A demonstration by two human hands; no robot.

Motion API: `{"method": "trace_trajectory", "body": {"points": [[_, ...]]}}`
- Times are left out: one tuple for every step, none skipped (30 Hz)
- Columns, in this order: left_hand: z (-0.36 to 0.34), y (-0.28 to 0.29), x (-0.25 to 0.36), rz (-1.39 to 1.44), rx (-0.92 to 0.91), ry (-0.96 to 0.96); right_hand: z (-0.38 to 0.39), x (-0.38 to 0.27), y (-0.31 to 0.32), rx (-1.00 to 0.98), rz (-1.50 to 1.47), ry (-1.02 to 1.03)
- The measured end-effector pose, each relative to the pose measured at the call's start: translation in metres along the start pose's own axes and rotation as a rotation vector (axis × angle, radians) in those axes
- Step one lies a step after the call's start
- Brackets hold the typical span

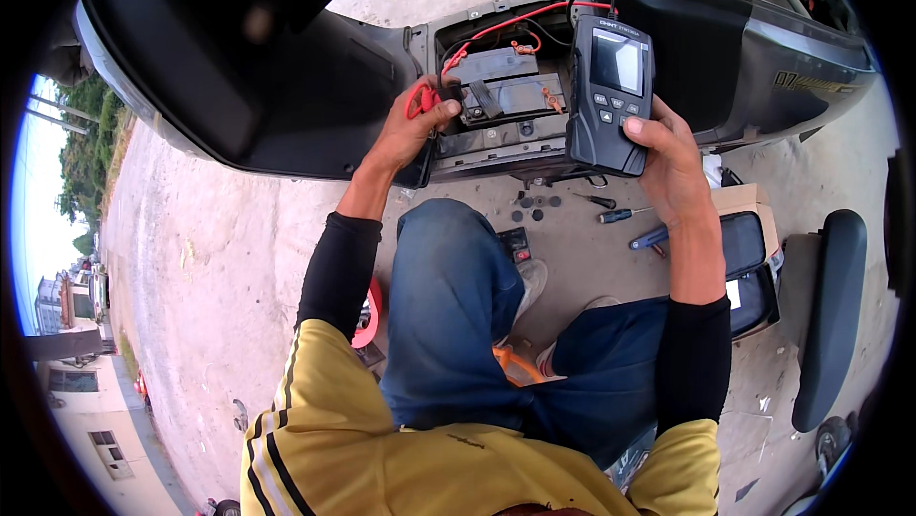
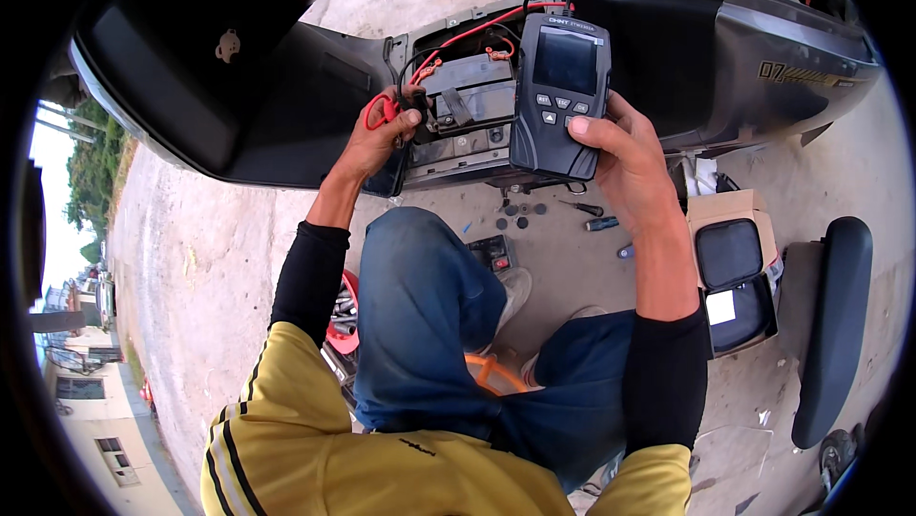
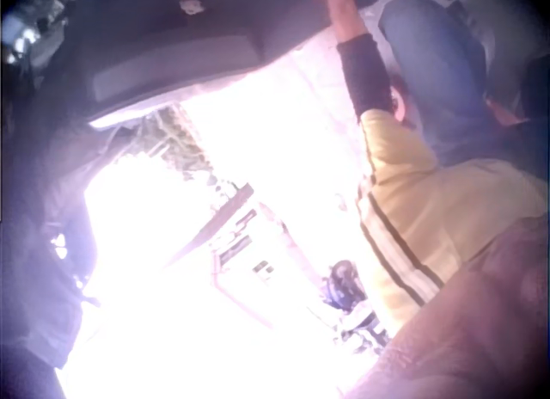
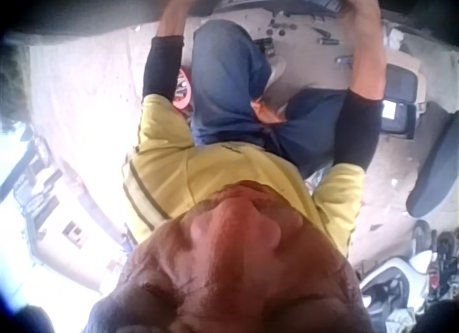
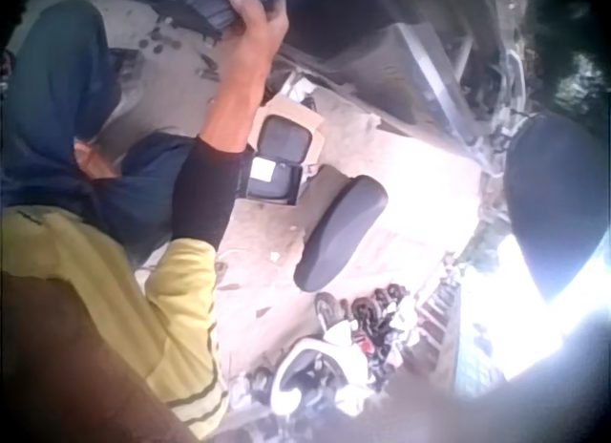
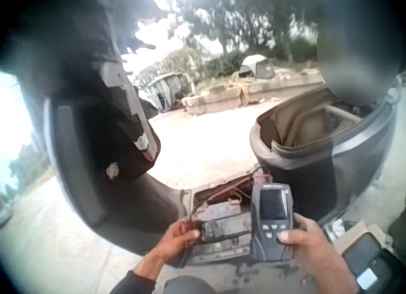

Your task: The person connects a battery tester to a scooter battery, operates the device to read measurements, and then disconnects the tester. The person handles the tester and its clamps throughout the process.

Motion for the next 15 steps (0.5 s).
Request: {"method": "trace_trajectory", "body": {"points": [[0.0, 0.001, -0.005, 0.0, 0.012, -0.016, -0.001, 0.001, 0.001, 0.002, 0.002, -0.005], [0.0, 0.001, -0.007, -0.021, 0.013, -0.016, -0.001, 0.0, 0.002, 0.003, 0.004, -0.003], [-0.001, 0.001, -0.009, -0.043, 0.014, -0.016, -0.001, -0.001, 0.002, 0.003, 0.006, -0.002], [-0.001, 0.0, -0.011, -0.065, 0.015, -0.017, -0.001, -0.001, 0.001, 0.004, 0.007, -0.001], [-0.002, 0.0, -0.014, -0.118, 0.019, -0.033, -0.001, -0.002, 0.001, 0.006, 0.005, 0.0], [-0.001, -0.001, -0.018, -0.171, 0.022, -0.049, -0.001, -0.002, 0.001, 0.008, 0.003, 0.0], [0.0, -0.003, -0.021, -0.224, 0.025, -0.065, -0.001, -0.002, 0.001, 0.01, 0.0, 0.0], [0.001, -0.005, -0.023, -0.236, 0.034, -0.077, -0.001, -0.001, 0.001, 0.015, 0.001, 0.009], [0.002, -0.007, -0.025, -0.249, 0.043, -0.089, -0.002, 0.001, 0.002, 0.021, 0.002, 0.018], [0.003, -0.009, -0.027, -0.261, 0.052, -0.101, -0.003, 0.002, 0.003, 0.026, 0.002, 0.026], [0.003, -0.009, -0.03, -0.283, 0.064, -0.119, -0.004, 0.002, 0.004, 0.027, 0.004, 0.031], [0.003, -0.01, -0.033, -0.304, 0.075, -0.137, -0.005, 0.003, 0.005, 0.027, 0.006, 0.037], [0.003, -0.01, -0.036, -0.326, 0.087, -0.154, -0.005, 0.004, 0.005, 0.027, 0.008, 0.042], [0.004, -0.012, -0.037, -0.33, 0.089, -0.16, -0.005, 0.003, 0.005, 0.024, 0.0, 0.032], [0.005, -0.014, -0.038, -0.335, 0.091, -0.165, -0.005, 0.002, 0.004, 0.021, -0.009, 0.022]]}}
Point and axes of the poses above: each hand's wrist, its own z-axis away from the middle knuckle, its own y-axis out of the back of the hand, x = y × z, the point moved 1 cm from there along -z, towards the middle knuckle, and after that the axes turned 11 degrees about -y, right-handed, at the moved point
